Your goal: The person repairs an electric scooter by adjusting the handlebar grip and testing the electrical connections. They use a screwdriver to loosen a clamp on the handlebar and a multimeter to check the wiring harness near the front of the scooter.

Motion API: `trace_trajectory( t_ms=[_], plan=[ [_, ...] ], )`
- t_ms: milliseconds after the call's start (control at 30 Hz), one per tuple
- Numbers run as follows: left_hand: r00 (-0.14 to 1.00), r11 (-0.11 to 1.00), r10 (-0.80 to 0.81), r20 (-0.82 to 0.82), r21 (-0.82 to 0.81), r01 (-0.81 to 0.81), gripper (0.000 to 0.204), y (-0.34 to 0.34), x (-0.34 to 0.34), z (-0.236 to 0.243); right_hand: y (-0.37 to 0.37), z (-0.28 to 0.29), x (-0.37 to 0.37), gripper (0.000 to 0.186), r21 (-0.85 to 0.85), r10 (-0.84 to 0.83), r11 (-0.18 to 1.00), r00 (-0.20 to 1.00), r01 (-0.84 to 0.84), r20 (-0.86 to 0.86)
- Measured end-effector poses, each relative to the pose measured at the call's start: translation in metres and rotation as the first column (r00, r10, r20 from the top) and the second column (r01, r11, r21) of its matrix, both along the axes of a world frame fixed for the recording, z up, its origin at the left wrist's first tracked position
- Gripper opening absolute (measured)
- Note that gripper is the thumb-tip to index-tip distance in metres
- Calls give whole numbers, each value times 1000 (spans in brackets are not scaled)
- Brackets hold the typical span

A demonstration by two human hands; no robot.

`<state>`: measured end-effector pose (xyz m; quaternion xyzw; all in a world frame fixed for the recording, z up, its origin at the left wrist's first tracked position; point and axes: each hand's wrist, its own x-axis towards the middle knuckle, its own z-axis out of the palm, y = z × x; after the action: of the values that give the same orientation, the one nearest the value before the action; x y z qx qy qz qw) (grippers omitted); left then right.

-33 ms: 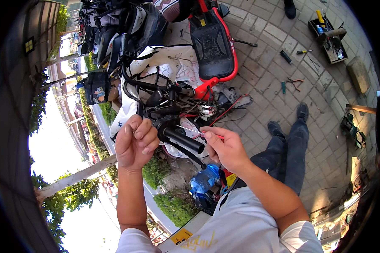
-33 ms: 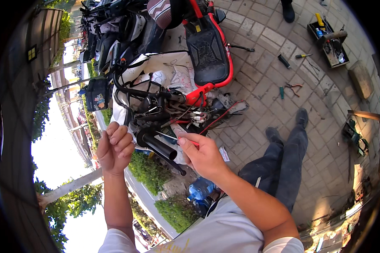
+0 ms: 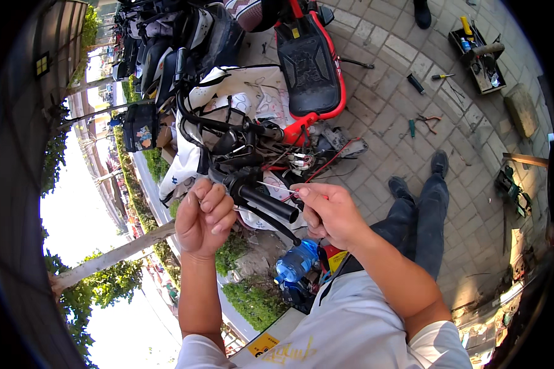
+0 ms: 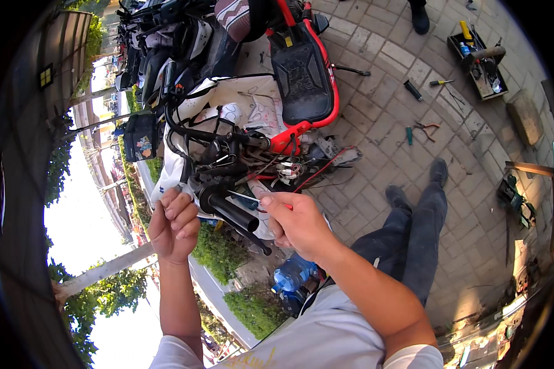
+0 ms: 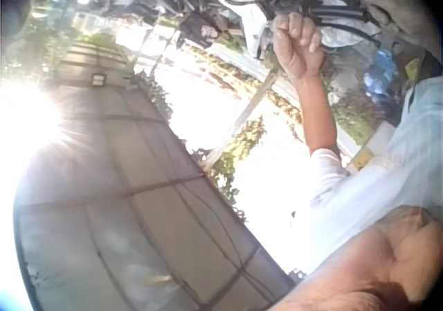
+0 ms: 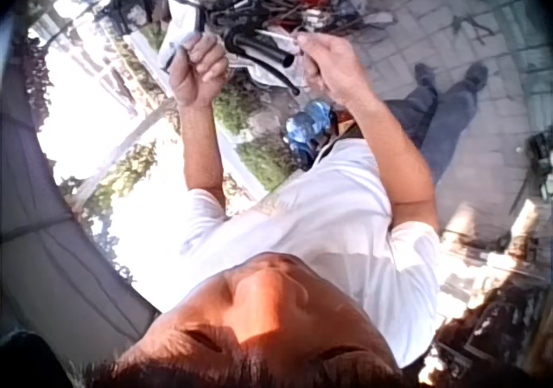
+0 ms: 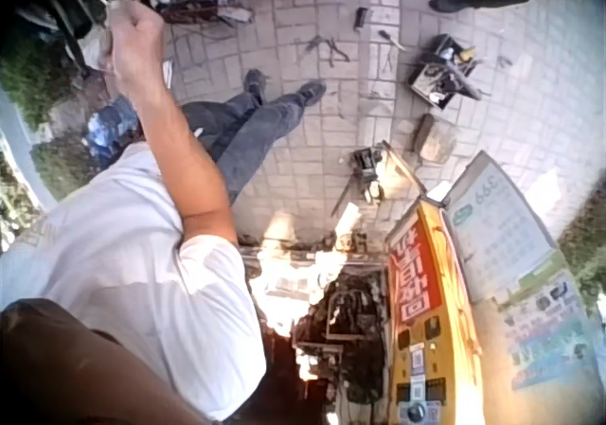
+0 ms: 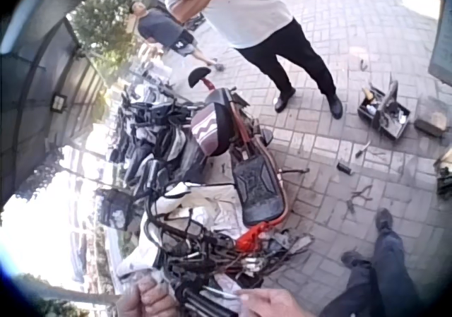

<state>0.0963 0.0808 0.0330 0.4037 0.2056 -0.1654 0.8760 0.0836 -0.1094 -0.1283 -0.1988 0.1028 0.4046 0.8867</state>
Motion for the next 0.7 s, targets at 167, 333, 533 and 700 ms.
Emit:
trace_trajectory(
  t_ms=[167, 333, 533, 700],
  plan=[
    [938, 943, 286, -197, -118, -312, 12, -9, -99, -29, -16, 18, 35, 18, 270, 405, 898, 894, -348, -194],
    [802, 828, 429, -417, -175, -533, 22, -11, -150, -81, -5, 13, 26, 23, -540, 485, 741, 239, 398, 841],
    [716, 751, 658, -235, 136, -646, 34, -26, -77, -93, 9, 19, 36, 33, -533, 485, 747, 223, 396, 846],
    [688, 651, 724, 57, 275, -708, 47, -39, -58, -113, 13, 22, 51, 29, -581, 494, 785, 350, 213, 796]
  ],
)
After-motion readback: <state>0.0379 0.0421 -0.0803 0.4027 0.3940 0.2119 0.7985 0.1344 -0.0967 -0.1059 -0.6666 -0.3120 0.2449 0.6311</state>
